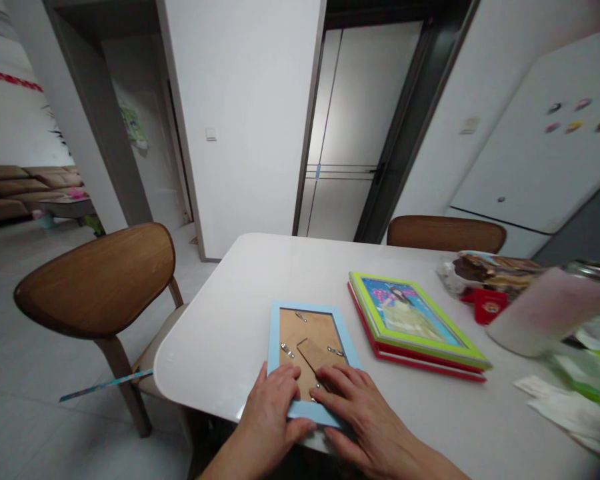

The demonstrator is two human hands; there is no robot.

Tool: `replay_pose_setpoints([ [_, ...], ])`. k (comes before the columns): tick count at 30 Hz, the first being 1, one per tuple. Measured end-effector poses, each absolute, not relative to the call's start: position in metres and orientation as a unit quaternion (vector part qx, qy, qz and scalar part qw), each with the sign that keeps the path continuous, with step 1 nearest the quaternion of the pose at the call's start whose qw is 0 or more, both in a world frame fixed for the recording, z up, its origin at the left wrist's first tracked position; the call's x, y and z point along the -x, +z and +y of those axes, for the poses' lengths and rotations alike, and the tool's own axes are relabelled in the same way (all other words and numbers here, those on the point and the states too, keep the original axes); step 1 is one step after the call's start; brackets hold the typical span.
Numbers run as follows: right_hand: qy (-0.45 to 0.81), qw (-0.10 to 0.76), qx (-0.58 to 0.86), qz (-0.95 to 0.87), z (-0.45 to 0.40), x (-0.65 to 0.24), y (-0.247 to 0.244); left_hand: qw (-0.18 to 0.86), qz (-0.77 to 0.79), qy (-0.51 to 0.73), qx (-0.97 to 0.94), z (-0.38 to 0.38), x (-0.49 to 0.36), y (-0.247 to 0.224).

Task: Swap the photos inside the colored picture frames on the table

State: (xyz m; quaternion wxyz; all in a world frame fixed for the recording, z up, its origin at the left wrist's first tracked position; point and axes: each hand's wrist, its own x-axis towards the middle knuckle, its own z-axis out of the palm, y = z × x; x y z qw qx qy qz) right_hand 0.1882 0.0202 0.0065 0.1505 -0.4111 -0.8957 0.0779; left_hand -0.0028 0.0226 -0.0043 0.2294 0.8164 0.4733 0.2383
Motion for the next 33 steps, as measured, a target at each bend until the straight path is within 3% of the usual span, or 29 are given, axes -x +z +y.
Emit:
replay_pose_setpoints([
  [5, 0.092, 0.187, 0.449, -0.869, 0.041, -0.165, 0.012, 0.231, 0.469, 0.24, -0.818, 0.023, 0.005, -0.003],
  [20, -0.012, 0.064, 0.406, -0.912, 0.076, -0.138, 0.008, 0.236, 0.466, 0.245, -0.817, 0.025, 0.006, -0.004],
  [24, 0.037, 0.108, 0.431, -0.895, 0.08, -0.138, 0.007, 0.24, 0.462, 0.249, -0.817, 0.025, 0.006, -0.007],
  [33, 0.073, 0.206, 0.646, -0.731, 0.15, -0.148, -0.011, 0.243, 0.466, 0.263, -0.809, 0.023, 0.008, -0.014],
])
